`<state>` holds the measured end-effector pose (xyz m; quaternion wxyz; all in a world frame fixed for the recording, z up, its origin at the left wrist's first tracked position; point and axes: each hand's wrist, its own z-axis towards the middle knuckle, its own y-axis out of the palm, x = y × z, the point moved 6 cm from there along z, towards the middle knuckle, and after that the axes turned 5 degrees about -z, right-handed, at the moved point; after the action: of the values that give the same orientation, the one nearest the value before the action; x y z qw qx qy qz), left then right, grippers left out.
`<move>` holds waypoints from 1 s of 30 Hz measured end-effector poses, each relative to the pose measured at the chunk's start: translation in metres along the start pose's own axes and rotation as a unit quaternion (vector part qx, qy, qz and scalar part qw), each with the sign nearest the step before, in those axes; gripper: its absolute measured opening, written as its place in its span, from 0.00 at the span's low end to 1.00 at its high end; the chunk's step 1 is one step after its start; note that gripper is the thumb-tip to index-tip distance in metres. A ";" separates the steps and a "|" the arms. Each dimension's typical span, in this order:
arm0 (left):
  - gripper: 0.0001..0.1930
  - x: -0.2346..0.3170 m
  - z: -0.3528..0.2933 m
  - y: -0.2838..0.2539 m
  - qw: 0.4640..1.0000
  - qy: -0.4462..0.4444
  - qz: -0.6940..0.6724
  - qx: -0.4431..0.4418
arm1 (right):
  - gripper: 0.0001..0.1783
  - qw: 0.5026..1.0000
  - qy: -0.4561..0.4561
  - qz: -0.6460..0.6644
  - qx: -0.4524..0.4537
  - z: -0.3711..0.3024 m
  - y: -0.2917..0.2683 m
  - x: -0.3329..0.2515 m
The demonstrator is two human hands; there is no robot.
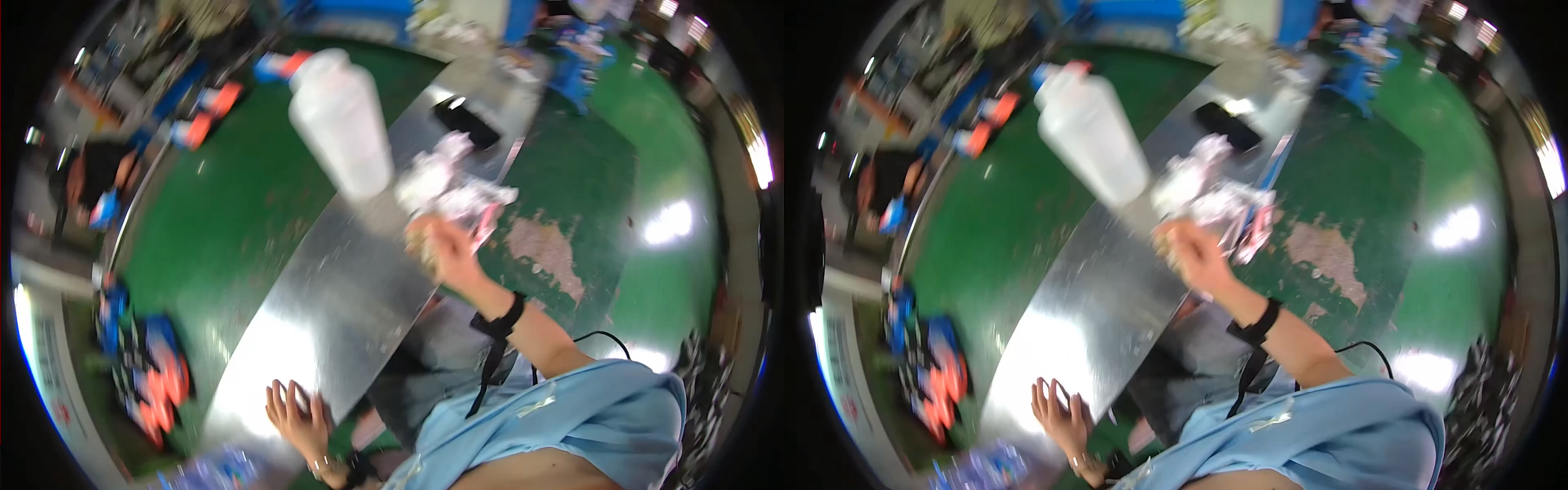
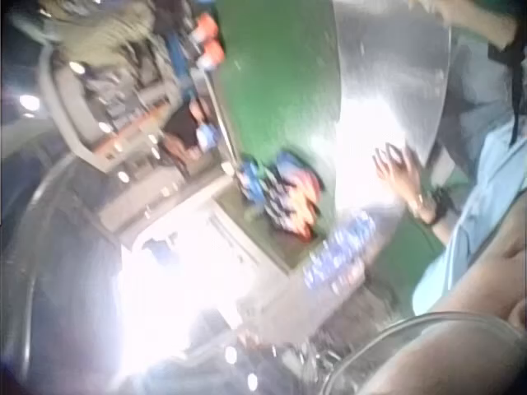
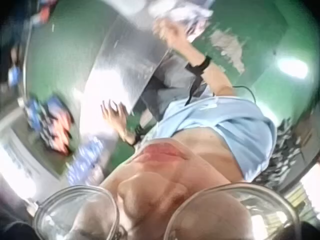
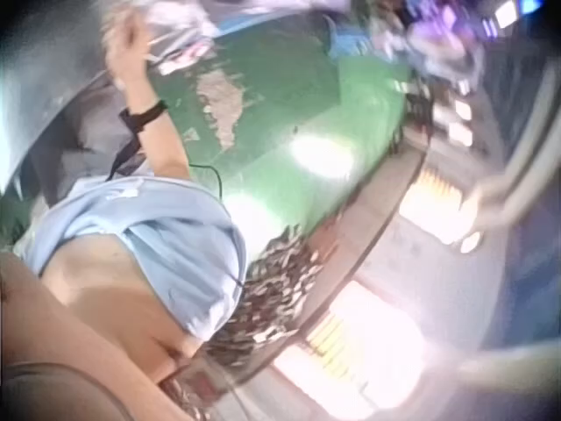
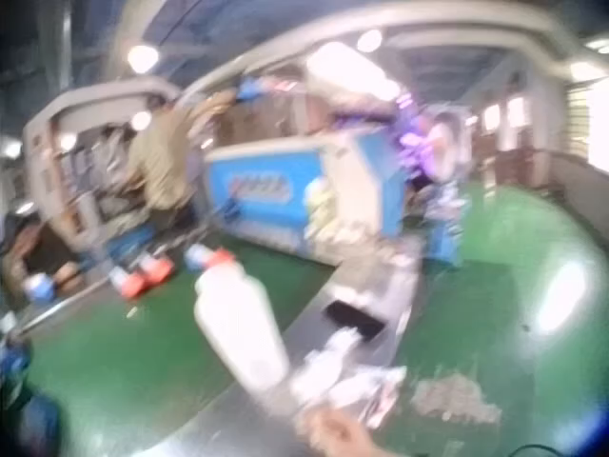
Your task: Applying adhesive to the edge of a shoe sole using a syringe.
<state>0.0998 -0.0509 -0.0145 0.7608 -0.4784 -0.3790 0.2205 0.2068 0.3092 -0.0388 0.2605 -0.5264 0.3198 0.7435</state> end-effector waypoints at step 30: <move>0.21 0.007 0.006 -0.032 0.999 -0.039 0.020 0.002 | 0.20 0.992 0.025 -0.127 0.010 0.003 0.012 -0.014</move>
<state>0.0985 -0.0575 0.0181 0.7421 -0.4753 -0.3982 0.2545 0.2003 0.3028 -0.0220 0.3494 -0.5787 0.2643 0.6879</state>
